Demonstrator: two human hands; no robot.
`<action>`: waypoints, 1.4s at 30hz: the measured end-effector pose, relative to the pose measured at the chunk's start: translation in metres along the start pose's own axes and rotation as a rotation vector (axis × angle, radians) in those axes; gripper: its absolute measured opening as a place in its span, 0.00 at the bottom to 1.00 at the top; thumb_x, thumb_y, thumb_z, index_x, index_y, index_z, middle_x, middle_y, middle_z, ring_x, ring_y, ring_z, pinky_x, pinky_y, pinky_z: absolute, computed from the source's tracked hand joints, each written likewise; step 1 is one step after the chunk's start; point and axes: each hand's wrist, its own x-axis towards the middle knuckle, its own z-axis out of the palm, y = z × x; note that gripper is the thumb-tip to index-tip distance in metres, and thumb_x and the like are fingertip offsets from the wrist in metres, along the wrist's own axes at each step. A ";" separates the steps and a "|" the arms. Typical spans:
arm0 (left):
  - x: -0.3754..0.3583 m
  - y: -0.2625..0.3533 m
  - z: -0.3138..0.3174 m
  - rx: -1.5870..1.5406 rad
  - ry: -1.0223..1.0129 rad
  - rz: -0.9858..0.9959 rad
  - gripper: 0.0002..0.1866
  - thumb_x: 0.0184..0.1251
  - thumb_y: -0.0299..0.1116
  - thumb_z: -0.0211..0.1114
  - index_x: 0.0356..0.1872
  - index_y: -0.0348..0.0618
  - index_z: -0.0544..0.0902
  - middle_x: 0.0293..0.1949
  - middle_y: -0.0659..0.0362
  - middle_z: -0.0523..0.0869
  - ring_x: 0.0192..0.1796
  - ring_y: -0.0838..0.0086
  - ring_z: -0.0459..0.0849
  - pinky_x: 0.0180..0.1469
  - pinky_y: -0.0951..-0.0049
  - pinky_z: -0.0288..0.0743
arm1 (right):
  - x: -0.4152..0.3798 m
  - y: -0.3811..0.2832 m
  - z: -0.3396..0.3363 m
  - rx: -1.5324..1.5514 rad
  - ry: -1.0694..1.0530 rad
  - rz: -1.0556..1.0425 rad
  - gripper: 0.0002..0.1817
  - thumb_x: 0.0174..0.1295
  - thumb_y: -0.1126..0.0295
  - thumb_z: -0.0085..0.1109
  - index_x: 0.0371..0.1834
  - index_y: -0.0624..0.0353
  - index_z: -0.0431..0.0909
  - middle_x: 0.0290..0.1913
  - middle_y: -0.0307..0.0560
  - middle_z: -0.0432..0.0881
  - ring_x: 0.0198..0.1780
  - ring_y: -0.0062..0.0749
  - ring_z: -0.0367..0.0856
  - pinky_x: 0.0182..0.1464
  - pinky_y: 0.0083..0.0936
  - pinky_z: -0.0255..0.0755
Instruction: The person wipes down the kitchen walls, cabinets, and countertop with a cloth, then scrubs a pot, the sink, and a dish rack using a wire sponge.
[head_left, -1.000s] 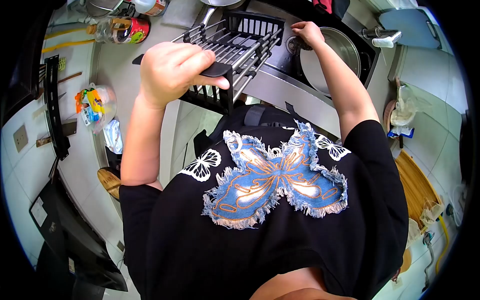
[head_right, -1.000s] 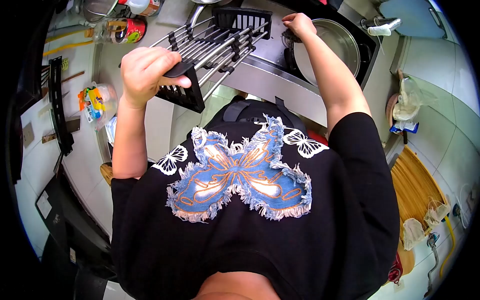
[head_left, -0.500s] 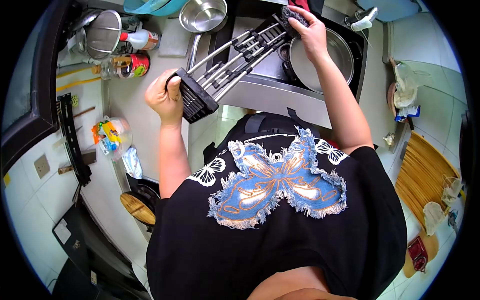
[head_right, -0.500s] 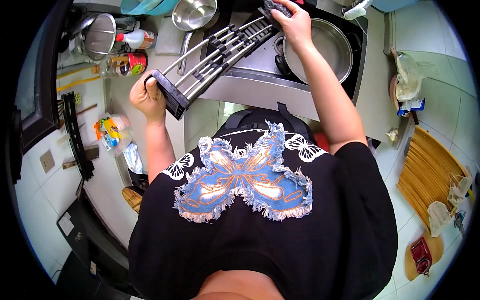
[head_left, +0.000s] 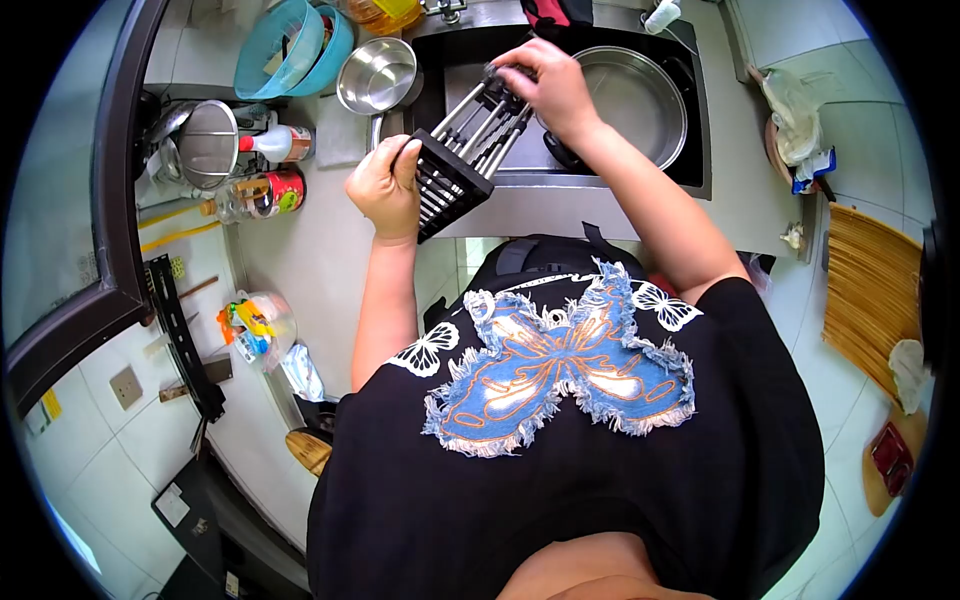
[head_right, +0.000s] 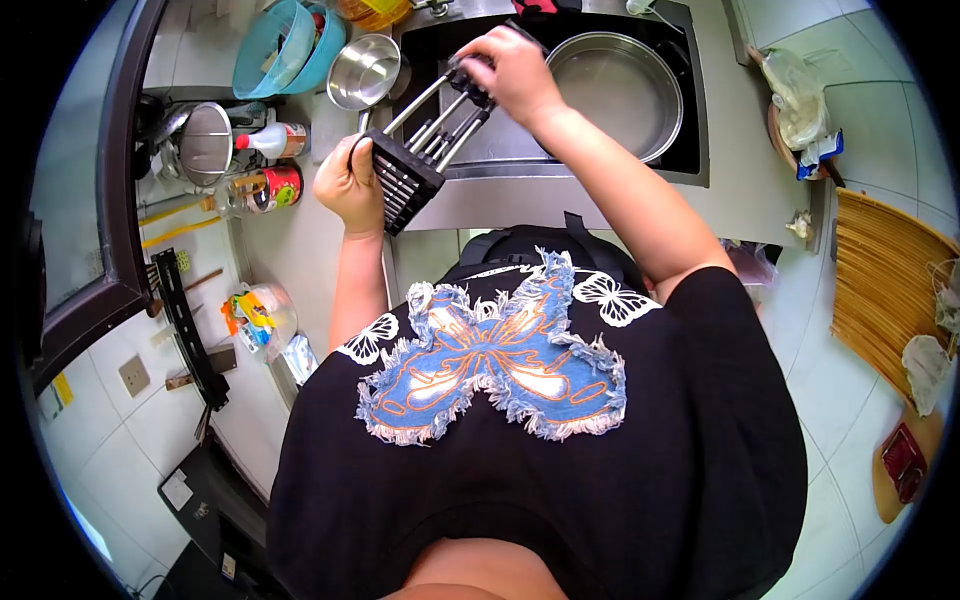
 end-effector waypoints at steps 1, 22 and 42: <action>0.001 0.001 0.002 0.051 0.009 -0.011 0.13 0.65 0.38 0.75 0.32 0.37 0.87 0.22 0.57 0.82 0.22 0.72 0.80 0.27 0.74 0.71 | -0.003 -0.015 0.000 0.015 -0.026 0.035 0.08 0.59 0.72 0.72 0.41 0.56 0.89 0.38 0.45 0.85 0.40 0.41 0.85 0.45 0.32 0.80; 0.013 0.003 0.021 0.285 -0.117 0.234 0.16 0.58 0.47 0.77 0.27 0.47 0.84 0.24 0.62 0.86 0.23 0.66 0.84 0.25 0.70 0.73 | -0.004 0.013 -0.013 -0.207 -0.271 -0.563 0.09 0.56 0.77 0.67 0.40 0.59 0.83 0.39 0.44 0.79 0.43 0.42 0.81 0.47 0.33 0.80; -0.006 -0.027 0.025 0.269 -0.048 -0.034 0.15 0.69 0.45 0.72 0.33 0.41 0.88 0.22 0.57 0.83 0.22 0.67 0.80 0.25 0.69 0.71 | -0.020 0.013 0.000 0.165 -0.128 -0.168 0.07 0.61 0.78 0.69 0.42 0.59 0.87 0.38 0.42 0.83 0.41 0.34 0.84 0.45 0.26 0.79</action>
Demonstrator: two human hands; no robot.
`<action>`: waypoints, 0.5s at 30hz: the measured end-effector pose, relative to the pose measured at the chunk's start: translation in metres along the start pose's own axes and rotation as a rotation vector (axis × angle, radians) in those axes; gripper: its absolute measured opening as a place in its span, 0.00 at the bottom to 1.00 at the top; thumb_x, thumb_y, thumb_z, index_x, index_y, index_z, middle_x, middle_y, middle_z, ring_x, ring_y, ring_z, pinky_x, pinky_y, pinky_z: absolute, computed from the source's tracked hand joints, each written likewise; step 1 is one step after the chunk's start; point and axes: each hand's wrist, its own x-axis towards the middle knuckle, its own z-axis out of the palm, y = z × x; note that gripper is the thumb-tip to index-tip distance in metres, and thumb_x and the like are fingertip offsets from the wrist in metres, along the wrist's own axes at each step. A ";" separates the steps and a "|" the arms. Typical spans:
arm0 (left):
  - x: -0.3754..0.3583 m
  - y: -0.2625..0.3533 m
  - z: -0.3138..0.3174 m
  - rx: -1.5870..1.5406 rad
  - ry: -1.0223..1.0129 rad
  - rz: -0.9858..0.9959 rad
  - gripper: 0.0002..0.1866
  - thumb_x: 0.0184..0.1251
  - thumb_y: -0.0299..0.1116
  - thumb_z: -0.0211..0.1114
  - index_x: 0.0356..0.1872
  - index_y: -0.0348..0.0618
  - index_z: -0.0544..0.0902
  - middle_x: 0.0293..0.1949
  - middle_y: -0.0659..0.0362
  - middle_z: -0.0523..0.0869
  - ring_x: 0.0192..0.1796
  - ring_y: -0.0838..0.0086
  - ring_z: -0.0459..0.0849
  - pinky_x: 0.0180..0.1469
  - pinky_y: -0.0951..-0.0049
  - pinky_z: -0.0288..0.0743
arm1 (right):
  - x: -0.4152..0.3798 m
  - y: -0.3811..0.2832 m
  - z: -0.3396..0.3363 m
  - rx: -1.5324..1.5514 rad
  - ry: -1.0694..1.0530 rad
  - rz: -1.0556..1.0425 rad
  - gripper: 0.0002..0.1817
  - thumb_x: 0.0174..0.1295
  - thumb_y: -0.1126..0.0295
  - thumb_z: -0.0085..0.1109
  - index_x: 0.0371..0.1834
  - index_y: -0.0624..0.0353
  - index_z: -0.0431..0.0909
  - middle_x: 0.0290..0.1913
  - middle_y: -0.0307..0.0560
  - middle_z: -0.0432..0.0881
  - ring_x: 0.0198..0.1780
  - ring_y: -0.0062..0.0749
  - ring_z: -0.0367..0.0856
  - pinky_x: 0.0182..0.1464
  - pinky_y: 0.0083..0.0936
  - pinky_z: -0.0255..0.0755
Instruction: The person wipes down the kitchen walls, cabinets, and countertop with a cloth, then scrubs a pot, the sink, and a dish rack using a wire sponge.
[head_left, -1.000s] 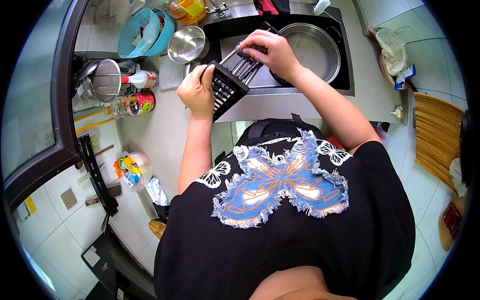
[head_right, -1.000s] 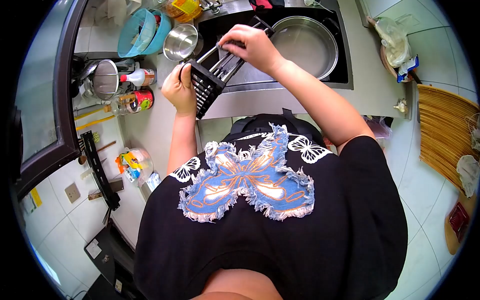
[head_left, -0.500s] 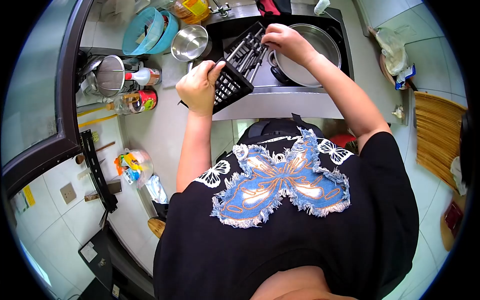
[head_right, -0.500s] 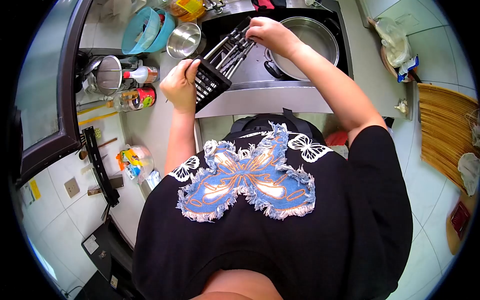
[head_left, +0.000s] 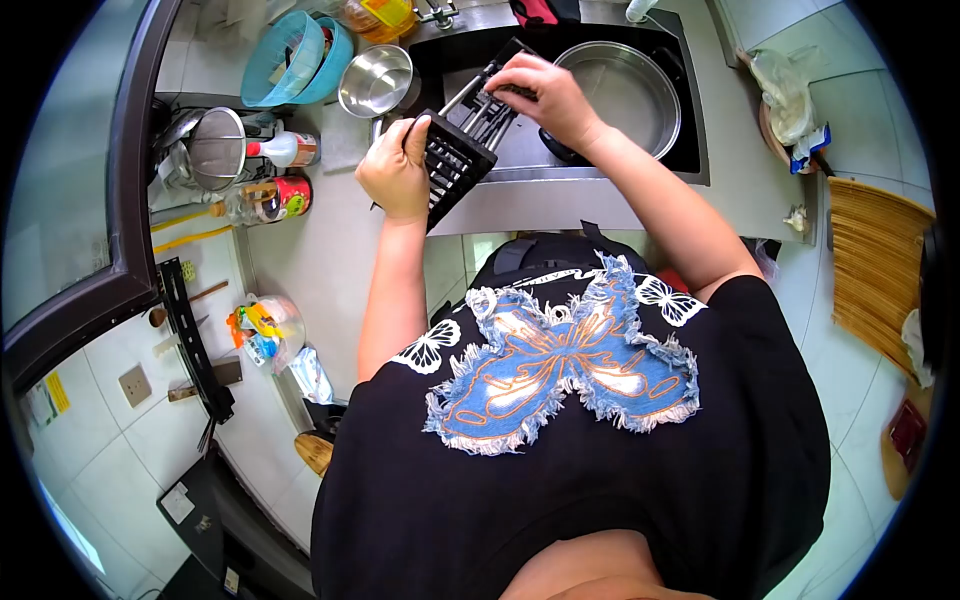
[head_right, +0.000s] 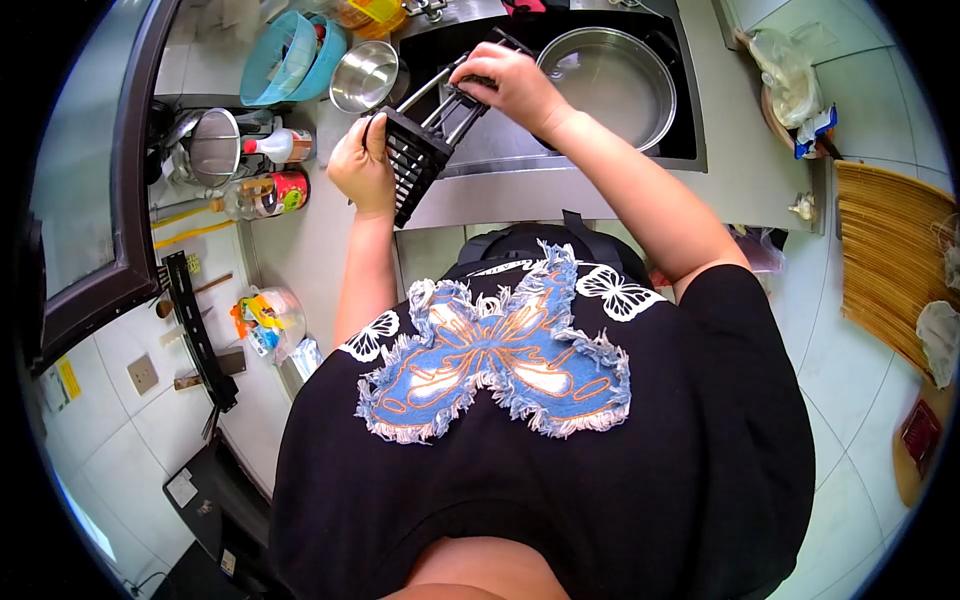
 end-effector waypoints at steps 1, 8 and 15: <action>-0.001 -0.004 0.001 -0.023 -0.007 0.025 0.16 0.72 0.43 0.70 0.35 0.38 0.88 0.19 0.58 0.81 0.19 0.73 0.77 0.24 0.71 0.68 | -0.004 0.005 0.004 -0.009 0.005 0.050 0.07 0.61 0.78 0.69 0.42 0.59 0.87 0.39 0.43 0.83 0.42 0.34 0.84 0.47 0.27 0.79; -0.015 0.005 -0.003 -0.143 -0.033 -0.154 0.19 0.75 0.43 0.68 0.37 0.33 0.87 0.19 0.55 0.80 0.22 0.69 0.78 0.29 0.69 0.70 | -0.016 0.011 -0.005 0.048 -0.027 0.004 0.08 0.61 0.76 0.70 0.43 0.57 0.87 0.40 0.42 0.83 0.42 0.34 0.84 0.47 0.27 0.80; -0.013 0.002 0.001 -0.191 -0.003 -0.086 0.17 0.73 0.43 0.69 0.31 0.38 0.86 0.18 0.60 0.78 0.19 0.75 0.76 0.24 0.73 0.66 | -0.027 0.027 -0.014 0.032 0.012 0.114 0.08 0.61 0.77 0.70 0.42 0.56 0.87 0.40 0.42 0.83 0.40 0.34 0.85 0.45 0.27 0.80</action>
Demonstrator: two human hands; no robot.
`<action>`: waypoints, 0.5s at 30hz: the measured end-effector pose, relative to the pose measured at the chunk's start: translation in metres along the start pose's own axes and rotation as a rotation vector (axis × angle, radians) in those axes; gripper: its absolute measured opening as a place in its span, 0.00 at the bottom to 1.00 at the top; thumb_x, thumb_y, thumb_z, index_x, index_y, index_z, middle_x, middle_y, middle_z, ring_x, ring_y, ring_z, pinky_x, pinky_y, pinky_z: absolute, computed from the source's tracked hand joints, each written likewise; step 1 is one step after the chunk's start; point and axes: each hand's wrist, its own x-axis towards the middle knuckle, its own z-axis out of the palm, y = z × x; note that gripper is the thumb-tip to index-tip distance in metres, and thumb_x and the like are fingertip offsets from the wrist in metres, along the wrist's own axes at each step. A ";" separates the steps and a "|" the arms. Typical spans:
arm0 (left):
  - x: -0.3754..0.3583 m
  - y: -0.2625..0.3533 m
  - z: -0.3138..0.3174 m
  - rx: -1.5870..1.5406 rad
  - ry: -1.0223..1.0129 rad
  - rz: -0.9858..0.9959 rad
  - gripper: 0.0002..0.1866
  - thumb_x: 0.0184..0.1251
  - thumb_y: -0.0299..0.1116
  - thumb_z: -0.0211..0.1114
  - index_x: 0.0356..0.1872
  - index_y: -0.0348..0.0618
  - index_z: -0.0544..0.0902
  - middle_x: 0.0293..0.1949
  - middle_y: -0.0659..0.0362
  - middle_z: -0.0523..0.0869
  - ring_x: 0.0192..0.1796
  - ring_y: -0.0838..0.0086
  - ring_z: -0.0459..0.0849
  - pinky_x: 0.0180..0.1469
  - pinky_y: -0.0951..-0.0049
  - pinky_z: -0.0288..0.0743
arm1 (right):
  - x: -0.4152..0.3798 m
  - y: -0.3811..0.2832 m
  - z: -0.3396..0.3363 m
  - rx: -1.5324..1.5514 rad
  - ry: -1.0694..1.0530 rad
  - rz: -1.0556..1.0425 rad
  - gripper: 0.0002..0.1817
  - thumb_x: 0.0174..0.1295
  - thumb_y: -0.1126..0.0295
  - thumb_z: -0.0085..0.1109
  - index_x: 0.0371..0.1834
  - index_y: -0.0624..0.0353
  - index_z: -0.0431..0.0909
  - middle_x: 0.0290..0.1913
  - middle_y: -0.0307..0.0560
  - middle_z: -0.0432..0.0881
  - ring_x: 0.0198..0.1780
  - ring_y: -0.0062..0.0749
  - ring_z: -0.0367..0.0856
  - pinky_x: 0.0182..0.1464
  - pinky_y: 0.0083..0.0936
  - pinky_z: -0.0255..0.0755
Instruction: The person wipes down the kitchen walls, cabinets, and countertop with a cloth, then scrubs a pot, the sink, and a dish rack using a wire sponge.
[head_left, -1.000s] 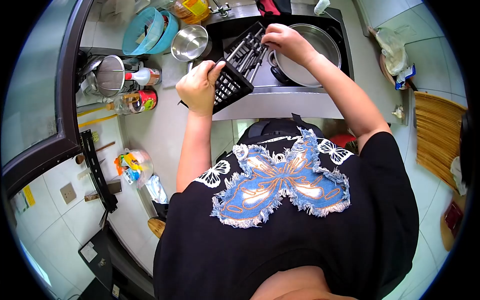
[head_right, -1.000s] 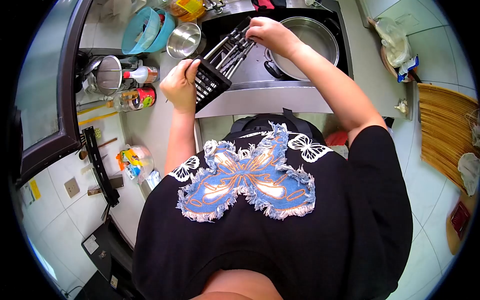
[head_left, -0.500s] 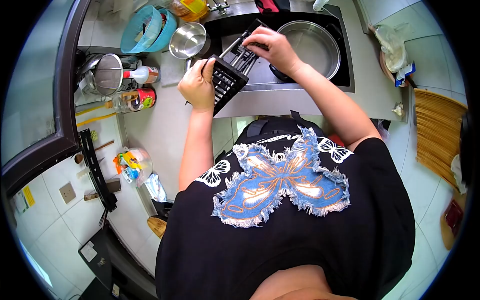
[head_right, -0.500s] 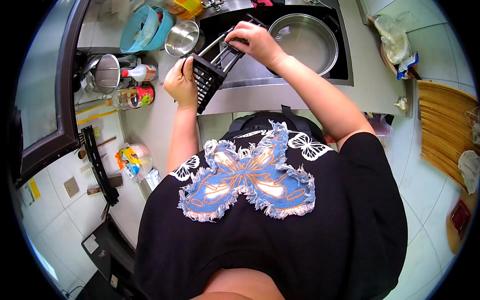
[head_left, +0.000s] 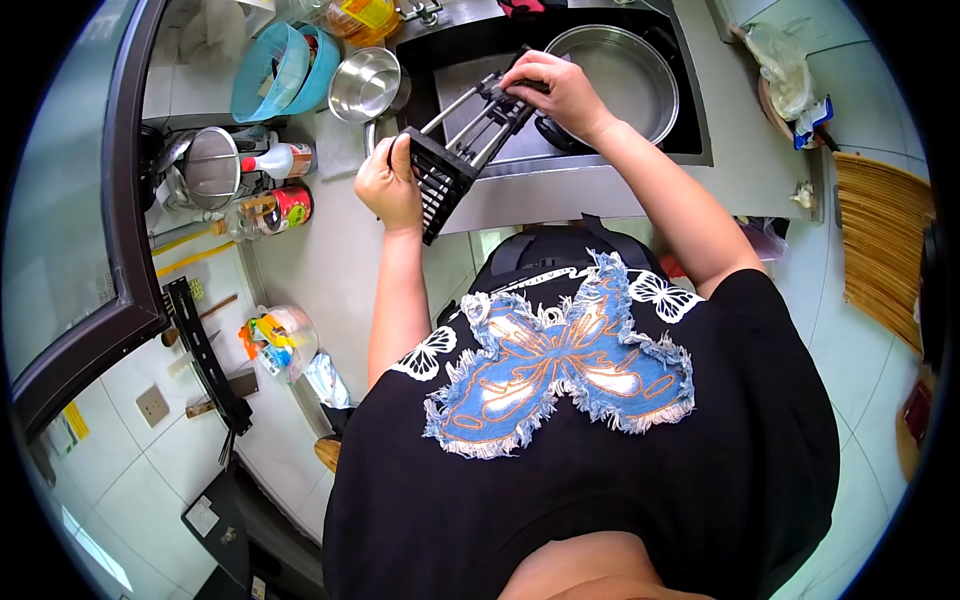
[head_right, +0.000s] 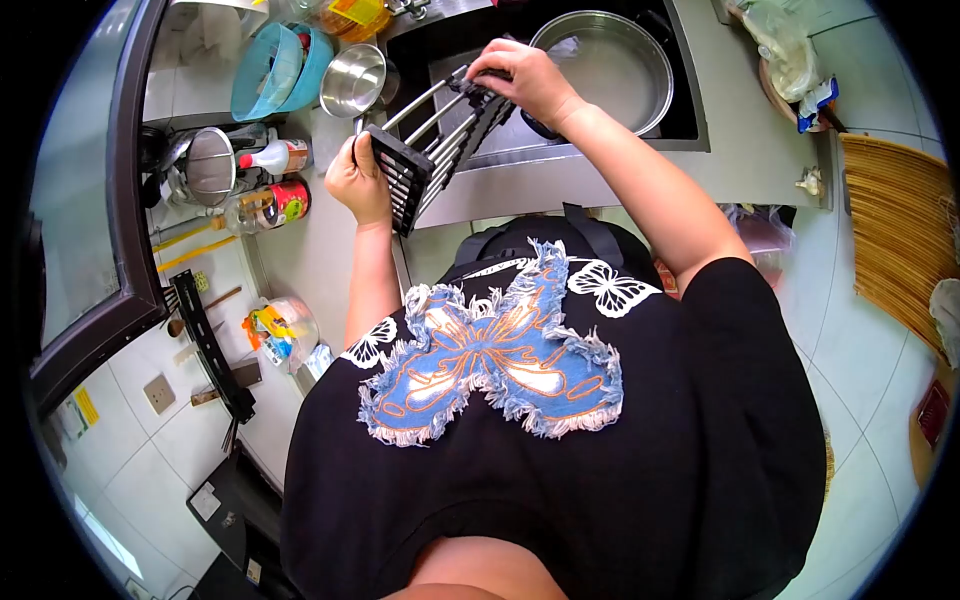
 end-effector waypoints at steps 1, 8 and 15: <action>0.002 -0.003 0.001 0.013 -0.003 0.008 0.16 0.73 0.42 0.69 0.31 0.38 0.87 0.18 0.61 0.79 0.19 0.76 0.76 0.24 0.73 0.66 | -0.001 -0.010 0.000 0.024 -0.044 -0.078 0.07 0.60 0.77 0.70 0.41 0.56 0.87 0.41 0.42 0.83 0.41 0.34 0.84 0.46 0.27 0.80; -0.004 -0.018 0.006 0.084 -0.128 0.054 0.15 0.73 0.39 0.70 0.34 0.35 0.87 0.20 0.58 0.81 0.20 0.74 0.77 0.26 0.72 0.69 | -0.003 0.010 -0.002 -0.169 -0.157 -0.161 0.07 0.59 0.77 0.70 0.40 0.56 0.86 0.40 0.42 0.82 0.44 0.37 0.83 0.47 0.28 0.80; -0.004 -0.005 0.013 0.207 -0.079 0.102 0.13 0.63 0.44 0.74 0.28 0.47 0.87 0.24 0.57 0.86 0.24 0.62 0.84 0.26 0.67 0.74 | -0.014 -0.044 0.009 -0.006 -0.158 0.096 0.06 0.63 0.73 0.70 0.41 0.60 0.87 0.40 0.44 0.84 0.43 0.34 0.84 0.48 0.27 0.78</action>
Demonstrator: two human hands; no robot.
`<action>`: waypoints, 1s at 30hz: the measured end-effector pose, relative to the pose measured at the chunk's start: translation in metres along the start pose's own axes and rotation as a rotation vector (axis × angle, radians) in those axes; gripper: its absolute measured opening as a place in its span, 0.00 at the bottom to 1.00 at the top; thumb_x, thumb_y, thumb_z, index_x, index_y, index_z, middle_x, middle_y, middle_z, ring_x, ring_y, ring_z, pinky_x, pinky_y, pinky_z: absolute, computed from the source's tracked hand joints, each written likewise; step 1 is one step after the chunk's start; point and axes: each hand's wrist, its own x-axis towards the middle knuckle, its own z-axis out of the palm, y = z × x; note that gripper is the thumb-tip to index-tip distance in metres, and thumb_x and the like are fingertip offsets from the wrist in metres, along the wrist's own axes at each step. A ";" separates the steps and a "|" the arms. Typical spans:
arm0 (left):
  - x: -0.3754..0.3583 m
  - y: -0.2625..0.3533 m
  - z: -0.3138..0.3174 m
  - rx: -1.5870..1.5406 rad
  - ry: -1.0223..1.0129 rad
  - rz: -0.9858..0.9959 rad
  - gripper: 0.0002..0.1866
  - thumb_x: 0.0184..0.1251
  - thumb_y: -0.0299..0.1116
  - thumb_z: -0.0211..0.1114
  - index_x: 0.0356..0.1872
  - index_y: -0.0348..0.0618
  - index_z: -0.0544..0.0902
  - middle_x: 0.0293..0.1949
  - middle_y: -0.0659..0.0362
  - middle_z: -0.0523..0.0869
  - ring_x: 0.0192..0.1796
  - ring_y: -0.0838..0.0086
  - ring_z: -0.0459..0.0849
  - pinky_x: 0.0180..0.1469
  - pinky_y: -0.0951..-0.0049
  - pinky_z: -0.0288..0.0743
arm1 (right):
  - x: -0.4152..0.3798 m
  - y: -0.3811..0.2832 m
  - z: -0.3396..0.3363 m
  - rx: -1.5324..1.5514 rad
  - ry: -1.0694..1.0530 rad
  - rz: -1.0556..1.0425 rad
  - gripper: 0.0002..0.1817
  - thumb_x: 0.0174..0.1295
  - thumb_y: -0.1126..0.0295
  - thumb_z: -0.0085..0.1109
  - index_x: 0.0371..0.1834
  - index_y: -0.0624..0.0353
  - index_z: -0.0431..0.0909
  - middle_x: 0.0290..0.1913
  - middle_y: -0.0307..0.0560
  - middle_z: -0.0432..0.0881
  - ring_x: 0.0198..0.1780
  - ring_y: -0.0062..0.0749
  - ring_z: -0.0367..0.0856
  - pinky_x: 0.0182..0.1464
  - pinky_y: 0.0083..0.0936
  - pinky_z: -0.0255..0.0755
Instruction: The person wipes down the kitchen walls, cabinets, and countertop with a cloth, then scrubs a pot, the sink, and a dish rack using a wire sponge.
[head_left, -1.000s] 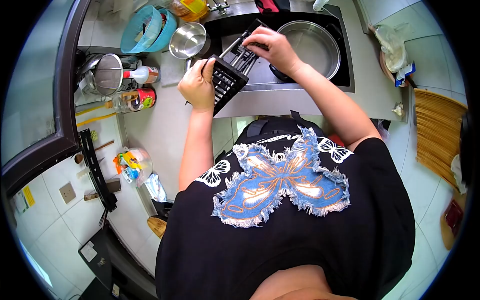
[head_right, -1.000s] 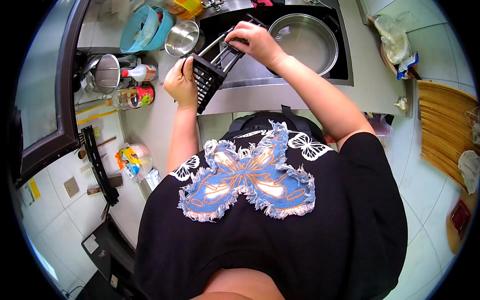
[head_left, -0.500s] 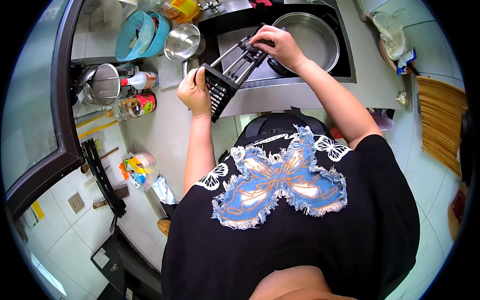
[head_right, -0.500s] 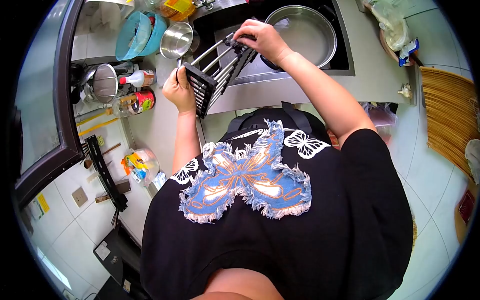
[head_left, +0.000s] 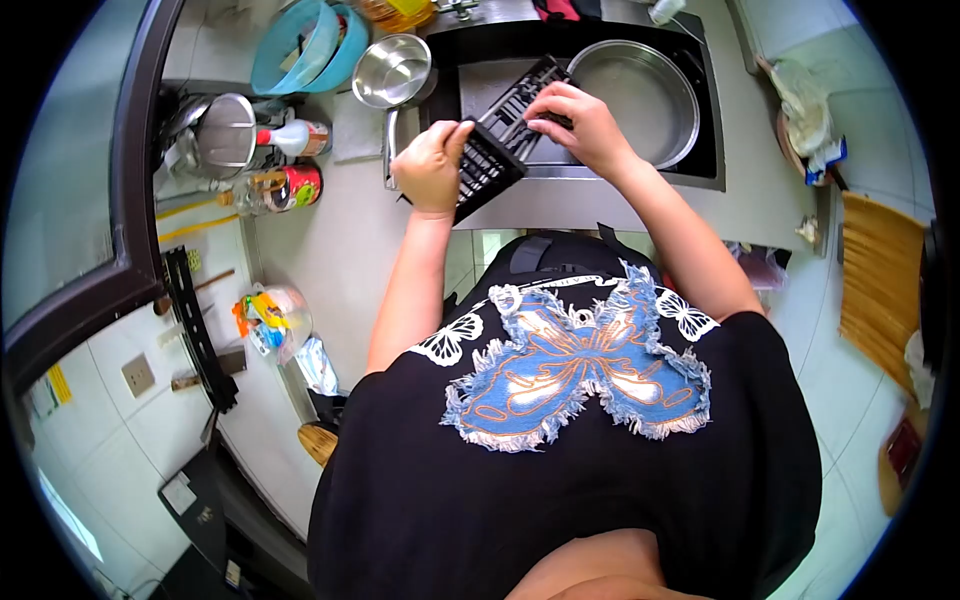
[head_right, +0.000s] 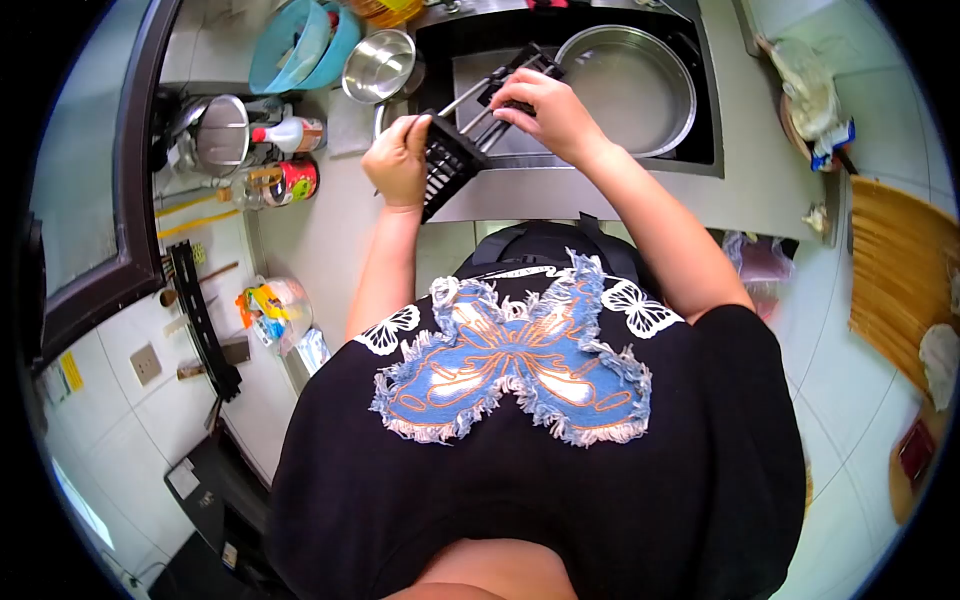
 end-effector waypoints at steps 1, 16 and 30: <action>0.000 0.003 0.002 0.021 0.005 0.010 0.13 0.62 0.46 0.75 0.27 0.48 0.86 0.23 0.59 0.86 0.24 0.63 0.84 0.26 0.67 0.74 | -0.002 -0.009 0.002 0.041 0.010 0.092 0.06 0.64 0.72 0.69 0.41 0.61 0.87 0.40 0.44 0.84 0.43 0.32 0.84 0.48 0.26 0.78; 0.019 -0.038 0.019 -0.438 -0.278 -0.273 0.27 0.73 0.63 0.57 0.40 0.48 0.87 0.39 0.51 0.89 0.46 0.53 0.87 0.45 0.57 0.80 | 0.026 -0.035 0.006 -0.322 -0.042 0.256 0.15 0.53 0.64 0.77 0.37 0.65 0.88 0.39 0.46 0.86 0.39 0.40 0.86 0.45 0.31 0.78; -0.048 -0.196 0.020 -0.812 -0.462 -1.106 0.11 0.67 0.32 0.71 0.31 0.42 0.75 0.19 0.64 0.75 0.14 0.81 0.71 0.15 0.74 0.63 | 0.024 -0.037 -0.021 -0.262 -0.017 0.270 0.10 0.60 0.70 0.73 0.36 0.67 0.86 0.37 0.42 0.87 0.39 0.27 0.84 0.48 0.21 0.74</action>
